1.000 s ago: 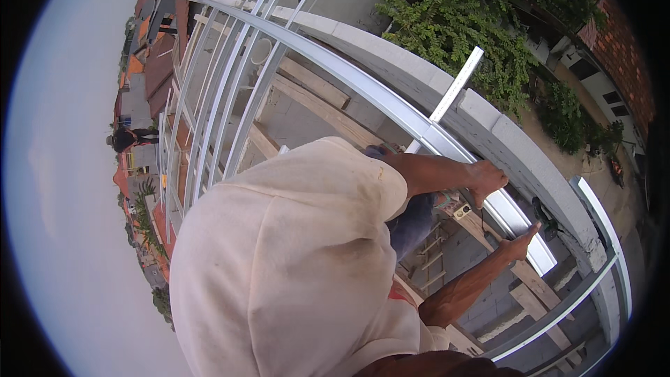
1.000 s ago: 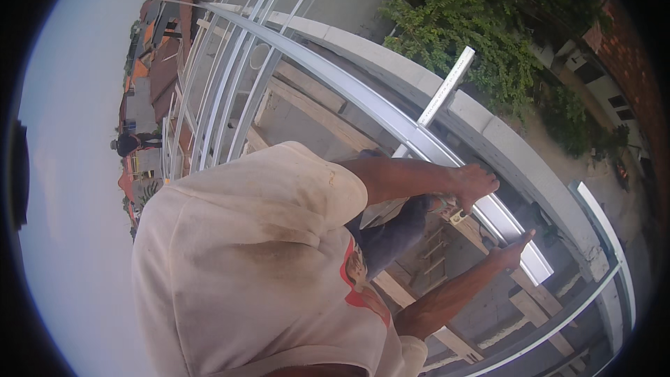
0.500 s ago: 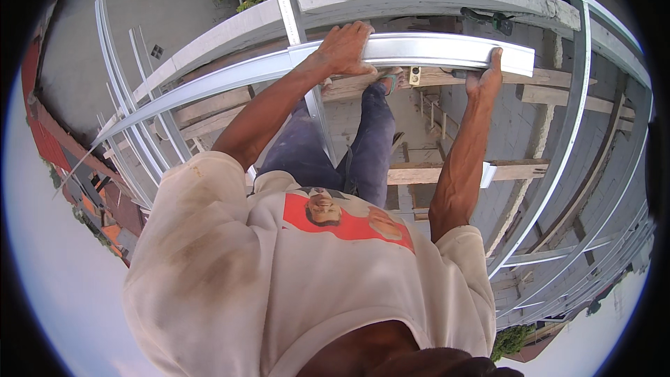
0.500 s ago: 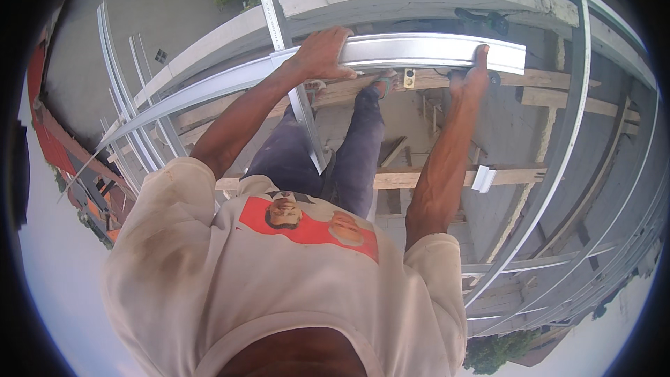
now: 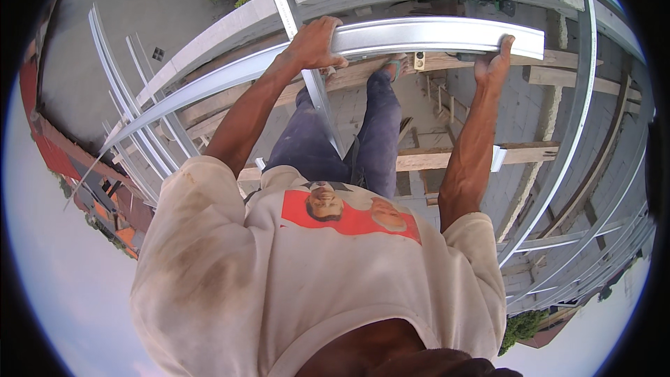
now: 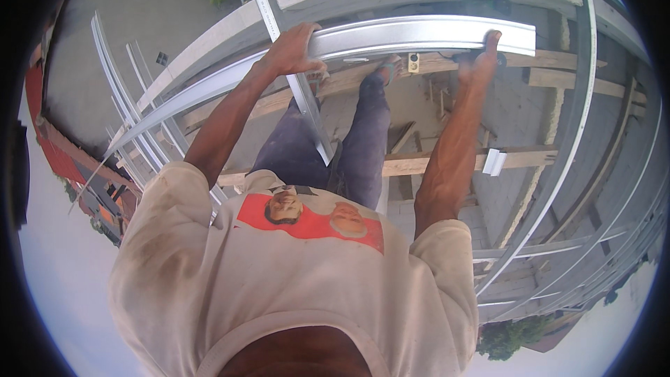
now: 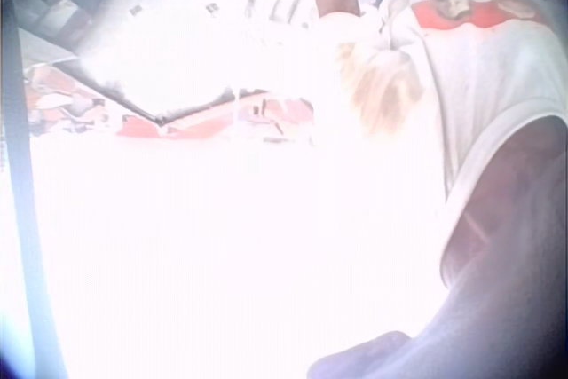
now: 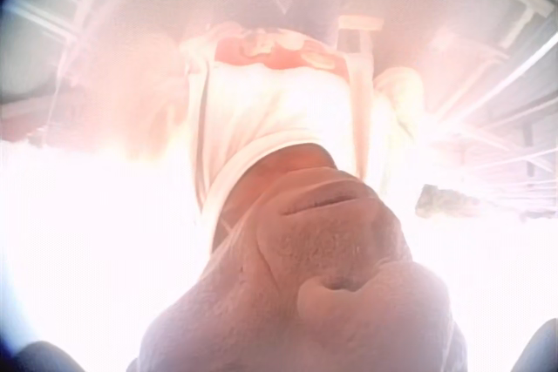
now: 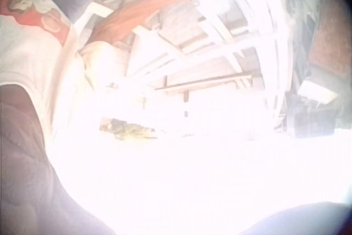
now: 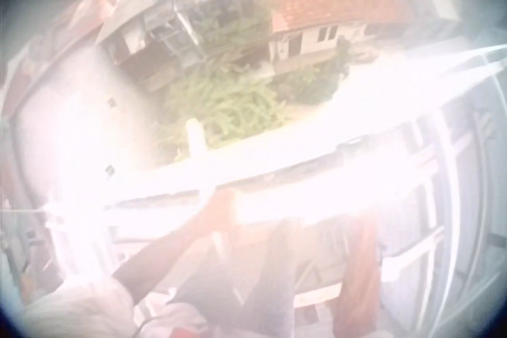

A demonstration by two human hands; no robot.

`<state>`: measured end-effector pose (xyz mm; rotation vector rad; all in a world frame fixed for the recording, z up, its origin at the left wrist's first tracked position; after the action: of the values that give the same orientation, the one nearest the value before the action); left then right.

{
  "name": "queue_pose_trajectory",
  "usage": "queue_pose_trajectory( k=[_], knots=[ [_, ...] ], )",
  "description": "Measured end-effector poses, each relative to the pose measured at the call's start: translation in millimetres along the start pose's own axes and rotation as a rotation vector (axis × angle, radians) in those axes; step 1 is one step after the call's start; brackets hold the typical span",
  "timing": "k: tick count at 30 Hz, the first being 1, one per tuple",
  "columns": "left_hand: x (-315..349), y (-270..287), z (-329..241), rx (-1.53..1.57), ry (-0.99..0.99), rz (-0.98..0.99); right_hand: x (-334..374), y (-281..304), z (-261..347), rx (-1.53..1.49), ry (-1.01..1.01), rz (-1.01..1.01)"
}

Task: The person positions long white metal bars onto a curved metal frame and secures them using a green cordless drill. The person repeatedly aligns the bars and drives screws to attach them to the frame.

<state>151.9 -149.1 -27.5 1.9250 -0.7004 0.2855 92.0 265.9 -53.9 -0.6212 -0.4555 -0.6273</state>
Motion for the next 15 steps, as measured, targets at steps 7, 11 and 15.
queue_pose_trajectory(
  k=[7,11,15],
  knots=[
    [3,21,-7,0.111,0.062,0.052,21,-26,18,0.186,0.135,-0.051],
    [2,21,-2,0.083,0.015,0.047,17,-28,24,0.224,0.120,-0.076],
    [8,21,-3,0.046,-0.042,-0.030,18,-26,26,0.233,0.118,-0.052]
  ],
)
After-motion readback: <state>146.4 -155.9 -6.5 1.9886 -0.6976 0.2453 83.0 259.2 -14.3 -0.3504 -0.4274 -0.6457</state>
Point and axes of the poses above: each hand's wrist, its own x-axis away from the middle knuckle, its own y-axis out of the back of the hand, z = x × y, the point moved 2 cm from there along -x, towards the middle knuckle, and after that the axes turned 1 degree about -x, right-handed, at the moved point
